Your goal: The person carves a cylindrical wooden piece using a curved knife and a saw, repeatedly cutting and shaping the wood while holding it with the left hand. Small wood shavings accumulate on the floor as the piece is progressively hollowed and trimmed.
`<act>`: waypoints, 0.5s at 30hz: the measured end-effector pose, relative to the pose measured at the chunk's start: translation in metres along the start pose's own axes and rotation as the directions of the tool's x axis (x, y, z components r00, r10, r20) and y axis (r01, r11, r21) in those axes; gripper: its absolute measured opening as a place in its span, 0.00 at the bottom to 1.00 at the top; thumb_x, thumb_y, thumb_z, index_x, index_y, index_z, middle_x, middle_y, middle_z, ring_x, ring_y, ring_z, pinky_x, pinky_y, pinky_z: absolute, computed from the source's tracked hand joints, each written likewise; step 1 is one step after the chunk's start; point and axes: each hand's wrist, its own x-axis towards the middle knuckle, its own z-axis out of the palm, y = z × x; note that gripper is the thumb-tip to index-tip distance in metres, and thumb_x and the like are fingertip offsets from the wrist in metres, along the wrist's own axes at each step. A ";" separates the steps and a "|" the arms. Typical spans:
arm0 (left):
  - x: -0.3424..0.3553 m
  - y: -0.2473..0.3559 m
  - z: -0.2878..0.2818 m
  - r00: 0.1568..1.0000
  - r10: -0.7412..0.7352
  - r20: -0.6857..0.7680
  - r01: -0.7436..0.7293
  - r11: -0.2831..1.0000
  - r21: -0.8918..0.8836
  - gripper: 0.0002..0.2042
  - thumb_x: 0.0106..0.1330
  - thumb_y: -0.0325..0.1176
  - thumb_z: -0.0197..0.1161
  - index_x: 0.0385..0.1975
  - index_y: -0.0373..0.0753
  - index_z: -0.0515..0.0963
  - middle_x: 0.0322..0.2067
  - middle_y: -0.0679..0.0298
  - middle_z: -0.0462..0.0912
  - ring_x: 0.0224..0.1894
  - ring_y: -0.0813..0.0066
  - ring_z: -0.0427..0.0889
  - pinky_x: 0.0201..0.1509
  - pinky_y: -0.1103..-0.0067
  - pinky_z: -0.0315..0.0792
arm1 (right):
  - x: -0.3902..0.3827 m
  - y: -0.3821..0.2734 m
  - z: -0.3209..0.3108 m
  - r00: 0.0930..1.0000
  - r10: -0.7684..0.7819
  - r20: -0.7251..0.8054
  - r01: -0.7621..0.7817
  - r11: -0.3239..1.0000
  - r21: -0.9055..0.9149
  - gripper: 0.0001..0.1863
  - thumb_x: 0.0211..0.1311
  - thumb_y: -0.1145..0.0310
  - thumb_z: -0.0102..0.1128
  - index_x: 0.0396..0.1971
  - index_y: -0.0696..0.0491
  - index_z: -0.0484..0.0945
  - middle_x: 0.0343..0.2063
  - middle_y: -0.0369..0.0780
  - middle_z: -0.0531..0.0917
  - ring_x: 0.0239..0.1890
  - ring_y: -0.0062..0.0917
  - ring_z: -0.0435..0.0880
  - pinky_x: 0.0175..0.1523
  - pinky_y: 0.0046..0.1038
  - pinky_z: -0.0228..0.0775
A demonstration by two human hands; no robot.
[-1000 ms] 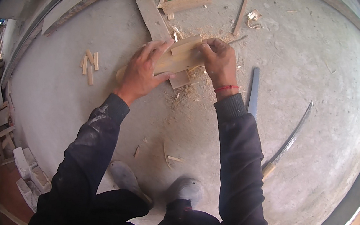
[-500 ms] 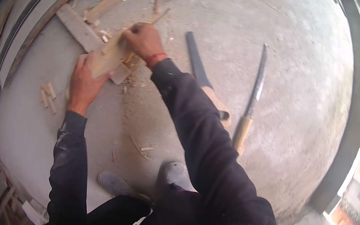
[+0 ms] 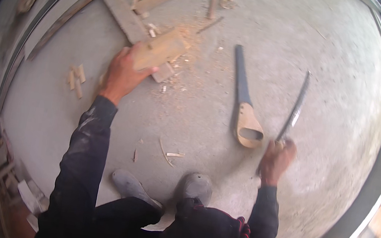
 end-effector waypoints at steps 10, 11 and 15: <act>-0.002 -0.011 0.002 0.999 -0.035 0.029 0.033 0.998 0.059 0.42 0.62 0.55 0.77 0.72 0.38 0.69 0.50 0.47 0.80 0.57 0.46 0.80 0.61 0.55 0.74 | -0.027 0.033 0.011 0.970 0.227 0.090 -0.232 0.971 0.049 0.20 0.75 0.59 0.61 0.53 0.61 0.72 0.27 0.43 0.80 0.30 0.34 0.83 0.39 0.37 0.77; -0.005 -0.011 0.002 1.000 -0.019 0.007 0.019 0.997 0.075 0.42 0.62 0.56 0.77 0.71 0.37 0.69 0.49 0.47 0.80 0.56 0.46 0.81 0.60 0.56 0.75 | -0.021 0.014 0.004 0.947 0.267 0.180 -0.308 0.916 0.259 0.20 0.77 0.57 0.59 0.54 0.60 0.73 0.28 0.41 0.79 0.28 0.28 0.81 0.36 0.33 0.76; -0.004 -0.008 0.006 0.998 0.006 0.056 -0.013 0.992 0.124 0.42 0.64 0.58 0.74 0.70 0.35 0.69 0.50 0.46 0.80 0.56 0.45 0.81 0.58 0.56 0.76 | -0.015 -0.112 -0.047 0.916 0.111 0.385 -0.361 0.646 0.673 0.24 0.84 0.50 0.52 0.58 0.57 0.75 0.29 0.33 0.76 0.21 0.12 0.76 0.25 0.19 0.70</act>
